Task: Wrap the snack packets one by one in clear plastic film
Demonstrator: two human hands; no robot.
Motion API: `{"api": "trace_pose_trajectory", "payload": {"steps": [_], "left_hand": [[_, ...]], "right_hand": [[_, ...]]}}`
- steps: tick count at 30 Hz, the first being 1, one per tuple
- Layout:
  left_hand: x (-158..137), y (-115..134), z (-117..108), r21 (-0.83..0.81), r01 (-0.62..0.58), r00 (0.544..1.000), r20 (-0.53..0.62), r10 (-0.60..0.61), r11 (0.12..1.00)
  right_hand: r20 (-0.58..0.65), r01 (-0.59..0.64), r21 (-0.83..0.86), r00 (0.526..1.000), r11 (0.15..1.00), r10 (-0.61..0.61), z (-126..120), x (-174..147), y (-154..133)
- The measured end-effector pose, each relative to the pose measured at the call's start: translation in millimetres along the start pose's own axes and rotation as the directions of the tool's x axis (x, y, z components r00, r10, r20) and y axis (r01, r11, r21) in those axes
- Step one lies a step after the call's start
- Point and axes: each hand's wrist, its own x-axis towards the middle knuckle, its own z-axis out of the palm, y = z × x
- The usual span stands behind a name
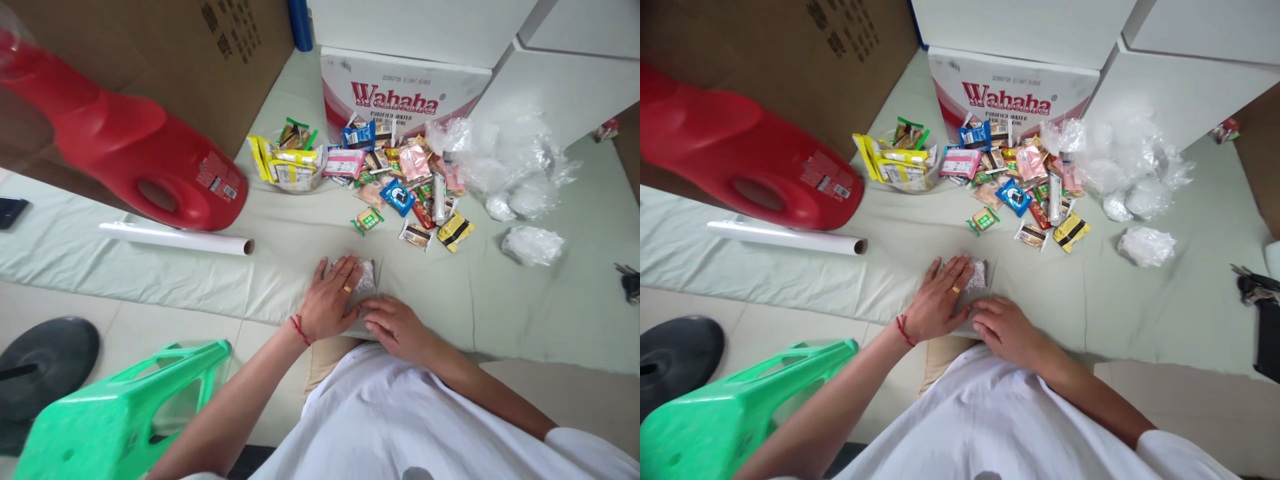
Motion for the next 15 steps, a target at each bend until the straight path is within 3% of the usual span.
{"api": "trace_pose_trajectory", "payload": {"steps": [5, 7, 9, 10, 12, 14, 15], "left_hand": [[15, -14, -5, 0.069, 0.011, 1.0, 0.017, -0.013, 0.998], [20, -16, -7, -0.029, 0.084, 0.995, -0.049, -0.085, 0.996], [24, -10, -10, -0.247, 0.205, 0.961, -0.133, -0.243, 0.947], [26, -3, -10, -0.395, 0.251, 0.928, -0.16, -0.335, 0.883], [32, 18, -9, -0.717, 0.265, 0.855, -0.134, -0.501, 0.644], [39, 42, -1, -0.915, 0.205, 0.825, -0.029, -0.564, 0.348], [44, 54, 5, -0.947, 0.19, 0.828, 0.013, -0.561, 0.259]], "right_hand": [[-0.138, -0.128, 0.265, 0.976, 0.956, 0.169, -13, -16, 11], [-0.168, -0.192, 0.353, 0.95, 0.916, 0.264, -18, -21, 16], [-0.176, -0.266, 0.486, 0.903, 0.833, 0.391, -21, -23, 18], [-0.166, -0.293, 0.566, 0.875, 0.771, 0.455, -22, -22, 19], [-0.139, -0.288, 0.722, 0.831, 0.63, 0.539, -23, -18, 16], [-0.123, -0.208, 0.843, 0.824, 0.497, 0.553, -22, -9, 8], [-0.119, -0.162, 0.886, 0.826, 0.434, 0.551, -21, -3, 3]]}}
